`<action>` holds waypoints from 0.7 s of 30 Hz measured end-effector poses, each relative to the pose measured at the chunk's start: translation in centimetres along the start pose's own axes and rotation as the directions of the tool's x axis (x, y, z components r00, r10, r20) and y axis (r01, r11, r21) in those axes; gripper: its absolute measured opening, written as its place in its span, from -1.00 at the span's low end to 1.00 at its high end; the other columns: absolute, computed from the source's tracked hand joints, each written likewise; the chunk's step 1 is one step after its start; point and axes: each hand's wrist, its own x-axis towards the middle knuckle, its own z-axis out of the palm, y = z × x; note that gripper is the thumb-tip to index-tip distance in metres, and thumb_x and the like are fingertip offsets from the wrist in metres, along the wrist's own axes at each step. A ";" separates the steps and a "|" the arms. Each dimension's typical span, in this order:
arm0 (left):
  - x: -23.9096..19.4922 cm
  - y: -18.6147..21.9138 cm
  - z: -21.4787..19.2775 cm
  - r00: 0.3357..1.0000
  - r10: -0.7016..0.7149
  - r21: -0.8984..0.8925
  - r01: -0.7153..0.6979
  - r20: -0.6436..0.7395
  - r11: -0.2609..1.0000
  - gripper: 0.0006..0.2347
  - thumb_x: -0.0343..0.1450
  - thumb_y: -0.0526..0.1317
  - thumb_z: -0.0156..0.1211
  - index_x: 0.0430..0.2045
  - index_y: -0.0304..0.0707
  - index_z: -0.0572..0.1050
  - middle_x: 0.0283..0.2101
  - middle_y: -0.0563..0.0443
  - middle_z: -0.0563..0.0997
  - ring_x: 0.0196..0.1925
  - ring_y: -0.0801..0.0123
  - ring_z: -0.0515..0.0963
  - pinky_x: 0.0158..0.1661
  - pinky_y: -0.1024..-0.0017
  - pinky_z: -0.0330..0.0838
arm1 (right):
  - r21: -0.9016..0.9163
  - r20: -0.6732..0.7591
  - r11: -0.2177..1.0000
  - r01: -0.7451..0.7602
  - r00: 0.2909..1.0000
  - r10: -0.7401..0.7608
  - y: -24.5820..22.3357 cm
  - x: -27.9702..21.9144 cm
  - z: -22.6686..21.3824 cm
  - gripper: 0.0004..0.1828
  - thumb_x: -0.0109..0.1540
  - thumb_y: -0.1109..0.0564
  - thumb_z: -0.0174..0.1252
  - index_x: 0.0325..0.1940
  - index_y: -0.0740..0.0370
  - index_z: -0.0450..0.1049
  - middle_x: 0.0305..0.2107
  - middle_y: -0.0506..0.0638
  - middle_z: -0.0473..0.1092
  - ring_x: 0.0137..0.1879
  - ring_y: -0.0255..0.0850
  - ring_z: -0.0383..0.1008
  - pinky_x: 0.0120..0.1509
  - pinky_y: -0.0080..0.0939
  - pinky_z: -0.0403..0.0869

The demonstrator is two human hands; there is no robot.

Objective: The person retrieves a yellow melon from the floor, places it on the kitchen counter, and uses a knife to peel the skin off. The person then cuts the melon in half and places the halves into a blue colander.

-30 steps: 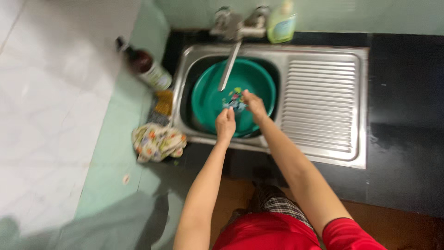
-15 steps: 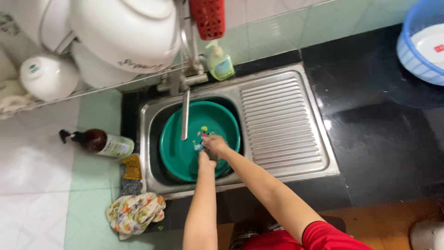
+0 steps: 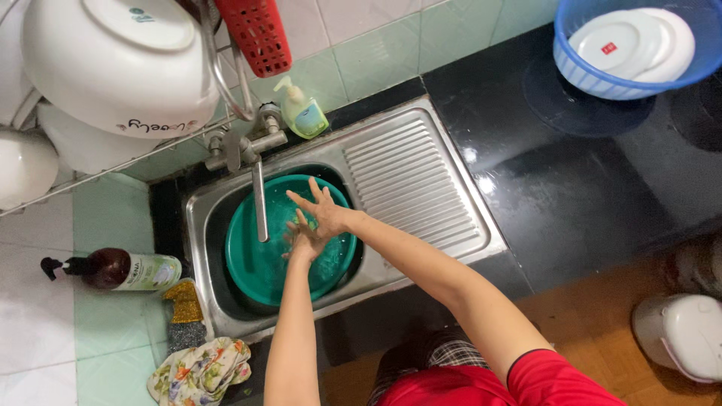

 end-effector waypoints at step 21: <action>-11.8 4.7 0.9 0.985 0.173 0.849 -0.097 0.007 0.519 -0.46 0.33 -0.16 0.46 0.10 -0.09 0.21 0.17 -0.23 0.22 0.18 -0.08 0.24 0.07 -0.01 0.27 | 0.428 -0.403 0.904 0.018 0.899 0.173 3.5 -7.0 7.8 0.49 -0.17 0.18 0.68 0.60 0.37 -0.19 0.32 0.58 -0.23 0.34 0.47 -0.05 0.23 0.19 0.23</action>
